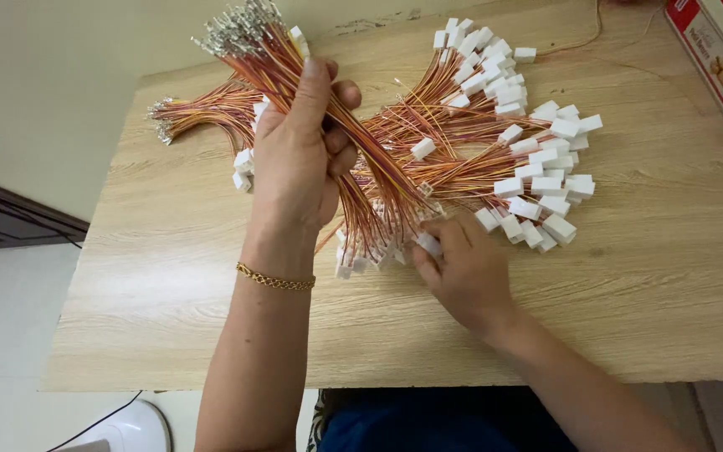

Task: The person repeatedly picks up bundles of multi-colored wires with white connectors, separates them by hand, and places them into distinct piles on a wooden table. The action is continuous throughout the clip, with no tools used.

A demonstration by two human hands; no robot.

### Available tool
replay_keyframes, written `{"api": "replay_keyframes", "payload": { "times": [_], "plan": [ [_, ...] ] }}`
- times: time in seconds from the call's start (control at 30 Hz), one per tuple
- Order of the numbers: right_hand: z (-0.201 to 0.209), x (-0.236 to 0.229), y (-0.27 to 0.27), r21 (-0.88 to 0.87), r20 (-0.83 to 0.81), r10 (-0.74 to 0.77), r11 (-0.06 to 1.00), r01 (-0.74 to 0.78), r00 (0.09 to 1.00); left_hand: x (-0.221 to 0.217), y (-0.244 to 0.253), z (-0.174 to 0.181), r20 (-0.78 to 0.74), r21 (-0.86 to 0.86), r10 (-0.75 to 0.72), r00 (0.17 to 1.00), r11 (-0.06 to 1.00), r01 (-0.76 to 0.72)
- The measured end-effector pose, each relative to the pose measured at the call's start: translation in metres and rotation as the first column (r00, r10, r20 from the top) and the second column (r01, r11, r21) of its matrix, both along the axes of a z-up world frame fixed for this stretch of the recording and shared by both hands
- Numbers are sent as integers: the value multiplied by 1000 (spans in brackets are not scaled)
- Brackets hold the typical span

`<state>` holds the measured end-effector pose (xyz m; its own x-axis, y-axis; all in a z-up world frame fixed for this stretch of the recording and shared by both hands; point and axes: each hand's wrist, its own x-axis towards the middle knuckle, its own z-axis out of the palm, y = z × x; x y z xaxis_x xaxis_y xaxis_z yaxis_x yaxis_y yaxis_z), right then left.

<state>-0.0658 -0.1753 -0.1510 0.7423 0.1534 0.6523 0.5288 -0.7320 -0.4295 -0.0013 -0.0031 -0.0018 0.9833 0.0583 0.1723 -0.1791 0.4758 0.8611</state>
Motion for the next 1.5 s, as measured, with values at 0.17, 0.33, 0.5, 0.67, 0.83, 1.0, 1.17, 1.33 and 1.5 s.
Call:
{"api": "replay_keyframes", "payload": {
  "times": [0.17, 0.33, 0.5, 0.67, 0.83, 1.0, 1.17, 1.33, 1.5],
  "plan": [
    [-14, 6, 2, -176, 113, -49, 982, 69, 992, 3, -6, -2, 25, 43, 17, 1000, 999, -18],
    [0, 1, 7, -101, 38, -52, 993, 56, 998, -3, -16, 2, -69, 143, 84, 994, 987, -74],
    [55, -4, -7, -69, -758, -80, 997, 42, 647, -10, -12, 3, 91, 405, -101, 991, 913, 56],
    [110, 16, -35, 196, -423, -19, 974, 111, 906, -11, 7, -20, 185, 160, -365, 913, 927, 338],
    [156, 50, -6, 271, -67, 478, 854, -445, 876, -12, 15, -56, 312, -137, -621, 720, 720, 680],
    [122, 76, 31, 511, -242, 925, 378, -772, 292, -34, 33, -69, 392, -310, -739, 549, 455, 835],
    [76, 68, 40, 748, -312, 891, 445, -492, 330, -48, 27, -64, 162, -329, -551, 819, 752, 571],
    [113, 43, 31, 710, -107, 631, 589, -386, 768, -47, 4, -64, -47, -267, -198, 979, 947, 179],
    [170, 24, 25, 3, 30, 424, 905, -425, 905, -46, -8, -47, -154, -2, -171, 973, 985, 173]
  ]
}}
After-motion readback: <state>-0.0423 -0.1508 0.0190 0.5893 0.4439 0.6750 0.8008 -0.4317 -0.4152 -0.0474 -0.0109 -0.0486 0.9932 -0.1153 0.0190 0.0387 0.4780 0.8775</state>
